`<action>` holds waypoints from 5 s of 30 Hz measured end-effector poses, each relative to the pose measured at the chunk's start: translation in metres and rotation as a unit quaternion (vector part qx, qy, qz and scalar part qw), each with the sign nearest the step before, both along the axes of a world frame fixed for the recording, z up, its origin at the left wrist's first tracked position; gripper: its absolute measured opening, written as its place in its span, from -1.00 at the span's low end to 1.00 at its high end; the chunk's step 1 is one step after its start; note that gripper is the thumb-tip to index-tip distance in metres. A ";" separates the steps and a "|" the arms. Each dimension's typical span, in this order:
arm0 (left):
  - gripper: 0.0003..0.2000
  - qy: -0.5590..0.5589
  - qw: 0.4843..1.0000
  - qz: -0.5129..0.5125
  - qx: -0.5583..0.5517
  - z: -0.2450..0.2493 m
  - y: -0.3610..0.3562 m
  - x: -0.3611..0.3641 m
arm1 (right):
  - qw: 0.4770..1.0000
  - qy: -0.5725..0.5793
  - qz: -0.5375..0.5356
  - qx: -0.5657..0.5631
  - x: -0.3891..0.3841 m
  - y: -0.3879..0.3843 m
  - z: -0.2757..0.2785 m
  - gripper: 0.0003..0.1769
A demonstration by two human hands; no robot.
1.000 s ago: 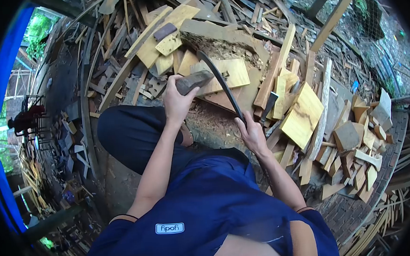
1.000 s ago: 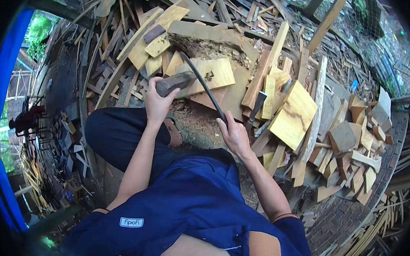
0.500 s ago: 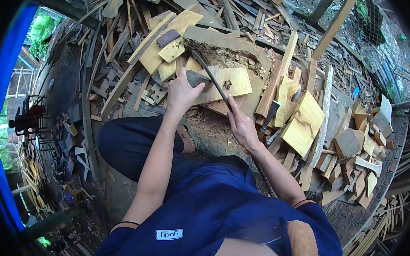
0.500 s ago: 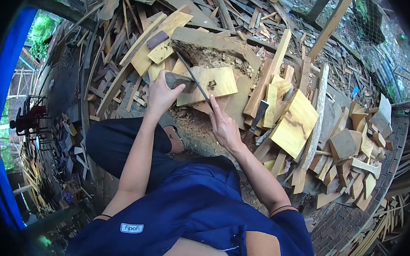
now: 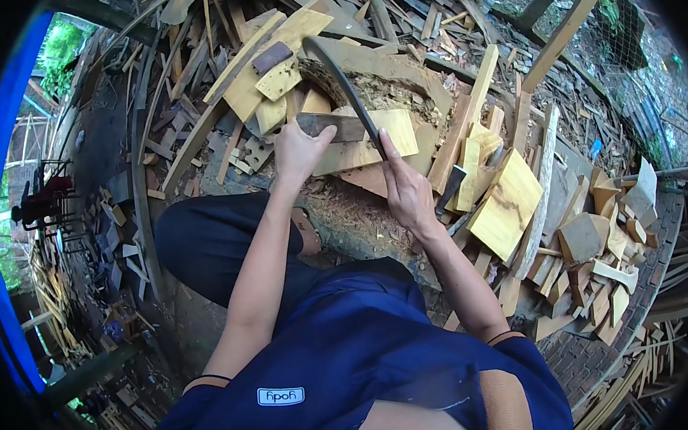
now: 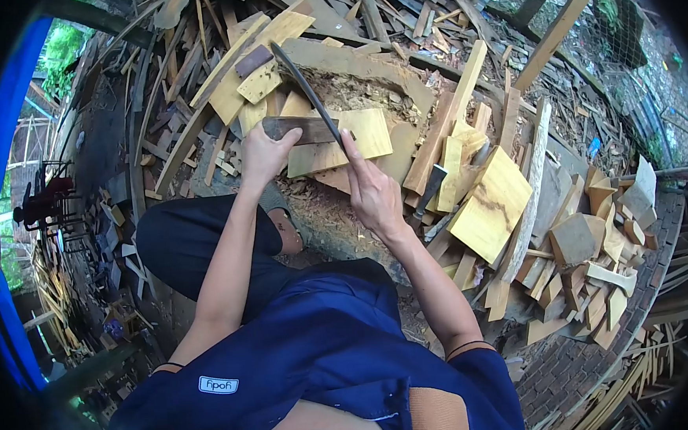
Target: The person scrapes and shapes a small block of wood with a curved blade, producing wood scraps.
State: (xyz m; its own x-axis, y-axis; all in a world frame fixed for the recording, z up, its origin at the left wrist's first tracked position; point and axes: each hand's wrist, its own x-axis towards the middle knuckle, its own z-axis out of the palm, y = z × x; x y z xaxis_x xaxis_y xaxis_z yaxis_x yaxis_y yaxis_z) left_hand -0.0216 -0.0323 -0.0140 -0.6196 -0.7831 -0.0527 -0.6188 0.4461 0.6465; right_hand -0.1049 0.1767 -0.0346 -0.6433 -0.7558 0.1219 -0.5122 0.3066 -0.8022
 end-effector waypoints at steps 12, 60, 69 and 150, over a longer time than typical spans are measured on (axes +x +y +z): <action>-0.51 0.029 0.999 -0.015 0.019 0.014 -0.009 -0.007 | 0.999 -0.045 0.007 0.030 -0.001 0.002 0.002 -0.33; -0.57 0.004 0.998 -0.048 0.032 0.006 -0.003 0.005 | 0.998 -0.005 0.030 -0.050 0.007 -0.012 0.035 -0.28; -0.48 0.047 0.994 -0.101 -0.017 -0.004 -0.001 0.008 | 0.998 -0.061 0.012 -0.029 0.010 -0.002 0.056 -0.34; -0.60 0.099 0.994 -0.016 -0.034 -0.005 0.011 0.029 | 0.989 -0.042 0.010 0.144 0.000 0.013 -0.034 -0.37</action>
State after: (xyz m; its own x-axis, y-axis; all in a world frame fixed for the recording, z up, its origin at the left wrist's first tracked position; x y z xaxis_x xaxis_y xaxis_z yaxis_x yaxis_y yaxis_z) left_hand 0.0070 -0.0215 -0.0195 -0.6375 -0.7601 0.1257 -0.4672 0.5111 0.7215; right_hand -0.1052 0.1893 -0.0684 -0.6268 -0.7639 -0.1535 -0.4550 0.5188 -0.7238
